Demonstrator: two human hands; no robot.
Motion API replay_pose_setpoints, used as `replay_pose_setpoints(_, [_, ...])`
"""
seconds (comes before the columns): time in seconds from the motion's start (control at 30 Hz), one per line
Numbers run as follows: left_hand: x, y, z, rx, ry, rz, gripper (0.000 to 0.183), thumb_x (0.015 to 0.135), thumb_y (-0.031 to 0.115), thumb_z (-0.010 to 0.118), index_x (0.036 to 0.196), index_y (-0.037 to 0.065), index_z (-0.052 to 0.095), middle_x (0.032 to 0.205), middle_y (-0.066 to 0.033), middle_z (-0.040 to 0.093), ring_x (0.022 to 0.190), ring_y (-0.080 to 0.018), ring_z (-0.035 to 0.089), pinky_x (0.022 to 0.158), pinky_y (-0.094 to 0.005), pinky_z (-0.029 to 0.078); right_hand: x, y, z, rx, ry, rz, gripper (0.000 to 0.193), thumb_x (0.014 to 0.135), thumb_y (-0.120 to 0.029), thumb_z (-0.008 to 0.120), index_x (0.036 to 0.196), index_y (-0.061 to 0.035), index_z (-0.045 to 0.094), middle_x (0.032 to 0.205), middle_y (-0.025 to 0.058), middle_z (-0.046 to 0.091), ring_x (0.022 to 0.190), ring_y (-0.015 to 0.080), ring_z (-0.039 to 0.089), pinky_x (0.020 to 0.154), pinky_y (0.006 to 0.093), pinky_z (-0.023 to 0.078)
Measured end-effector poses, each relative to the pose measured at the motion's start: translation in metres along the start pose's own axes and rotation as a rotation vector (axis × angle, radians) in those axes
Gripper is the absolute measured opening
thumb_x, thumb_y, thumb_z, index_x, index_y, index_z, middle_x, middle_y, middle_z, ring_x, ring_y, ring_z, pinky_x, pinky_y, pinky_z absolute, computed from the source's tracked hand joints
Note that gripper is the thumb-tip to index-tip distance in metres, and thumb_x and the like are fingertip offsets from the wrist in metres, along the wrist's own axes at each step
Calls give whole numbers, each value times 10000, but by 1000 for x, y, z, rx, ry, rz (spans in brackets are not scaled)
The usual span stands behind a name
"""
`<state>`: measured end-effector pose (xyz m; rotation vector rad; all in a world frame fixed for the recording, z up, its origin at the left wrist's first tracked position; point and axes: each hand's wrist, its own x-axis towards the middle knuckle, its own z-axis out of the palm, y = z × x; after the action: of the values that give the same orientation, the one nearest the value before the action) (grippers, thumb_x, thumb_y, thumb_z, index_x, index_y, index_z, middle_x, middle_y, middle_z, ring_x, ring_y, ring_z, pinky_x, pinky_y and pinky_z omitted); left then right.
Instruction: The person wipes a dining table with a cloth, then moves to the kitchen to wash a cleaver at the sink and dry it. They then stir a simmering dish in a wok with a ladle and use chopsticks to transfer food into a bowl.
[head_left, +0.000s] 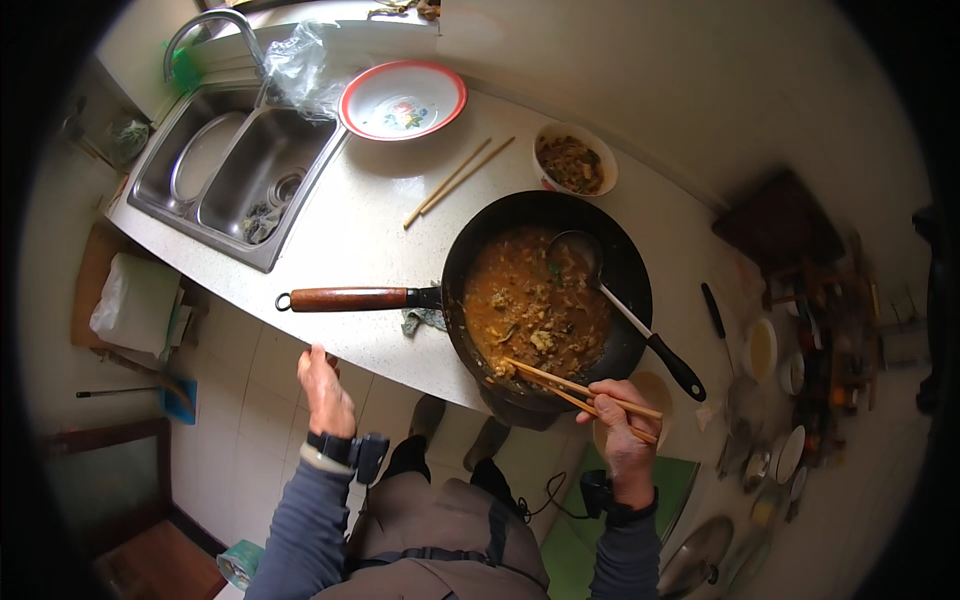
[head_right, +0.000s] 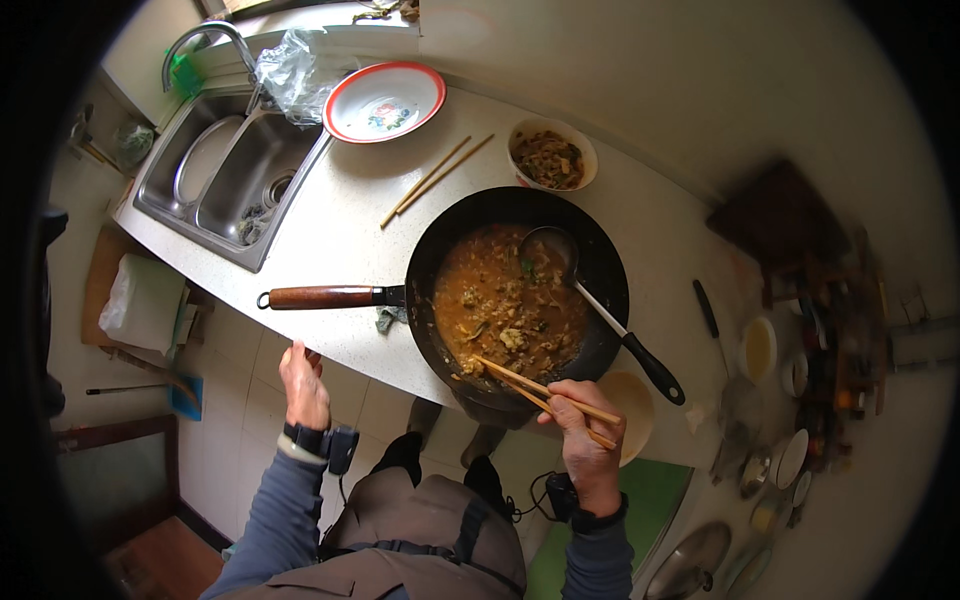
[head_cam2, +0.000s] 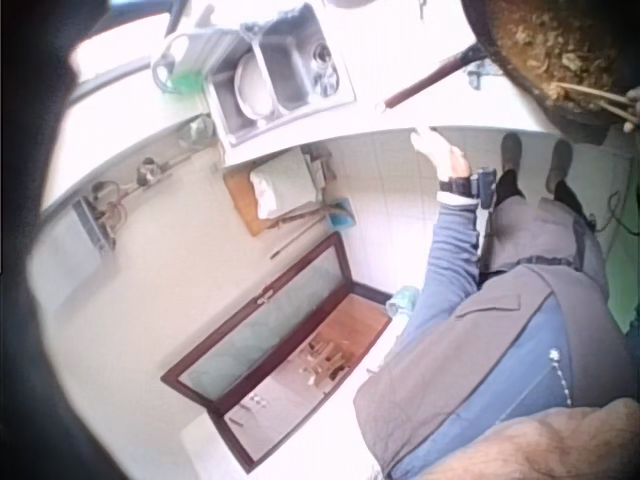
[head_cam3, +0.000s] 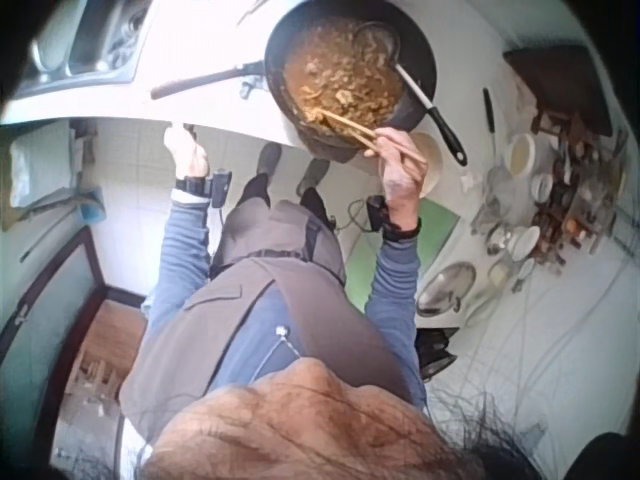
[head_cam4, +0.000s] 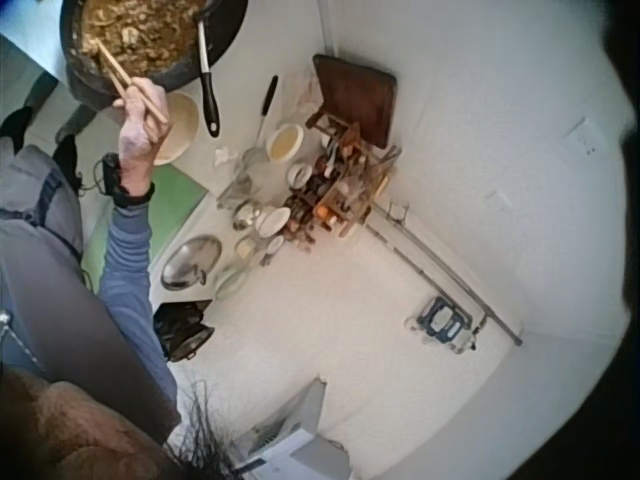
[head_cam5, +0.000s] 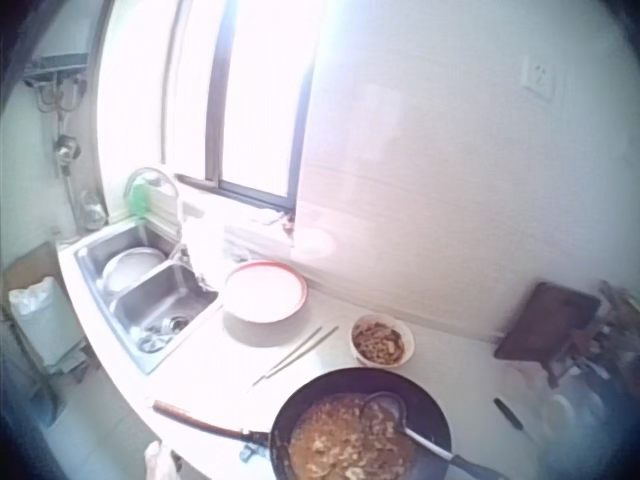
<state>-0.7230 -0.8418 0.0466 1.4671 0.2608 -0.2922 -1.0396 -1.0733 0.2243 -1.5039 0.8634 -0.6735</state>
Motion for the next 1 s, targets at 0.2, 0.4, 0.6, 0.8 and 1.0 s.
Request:
replay_pose_setpoints(0.2, [28,-21,49,428,421,10,507,1120,288,471,1285,-187,537,1399,-343,539,1281,-411,560,1093,-483,452,-1,-8,-26,77,30,56,192,1052,-43,639,1174,79,722,1011,112,678,827,197,709,761,301,598])
replay_pose_setpoints(0.4, [28,-41,62,740,595,300,461,1141,281,441,1077,-162,553,1158,-338,567,1113,-448,554,1034,-525,453,18,-13,-17,35,-103,48,191,1057,-38,635,1185,78,715,1033,119,680,838,191,704,769,300,595])
replay_pose_setpoints(0.6, [29,-39,57,775,590,311,442,1138,255,441,1057,-169,536,1132,-345,566,1098,-435,558,1022,-518,452,34,-2,-13,123,-90,126,191,1068,-41,610,1172,78,716,1035,126,684,831,212,723,790,316,599])
replay_pose_setpoints(0.8, [22,-34,60,769,559,278,440,1150,261,412,1048,-155,511,1142,-318,534,1065,-403,555,999,-492,458,30,5,-26,250,4,245,190,1054,-49,608,1155,74,711,988,152,690,782,242,740,755,355,631])
replay_pose_setpoints(1.0, [18,-25,60,734,507,242,465,1162,284,387,1043,-154,492,1158,-298,507,1041,-368,546,989,-472,456,17,2,-50,195,151,219,239,1079,-138,618,1166,69,702,991,181,692,767,282,748,751,397,639])
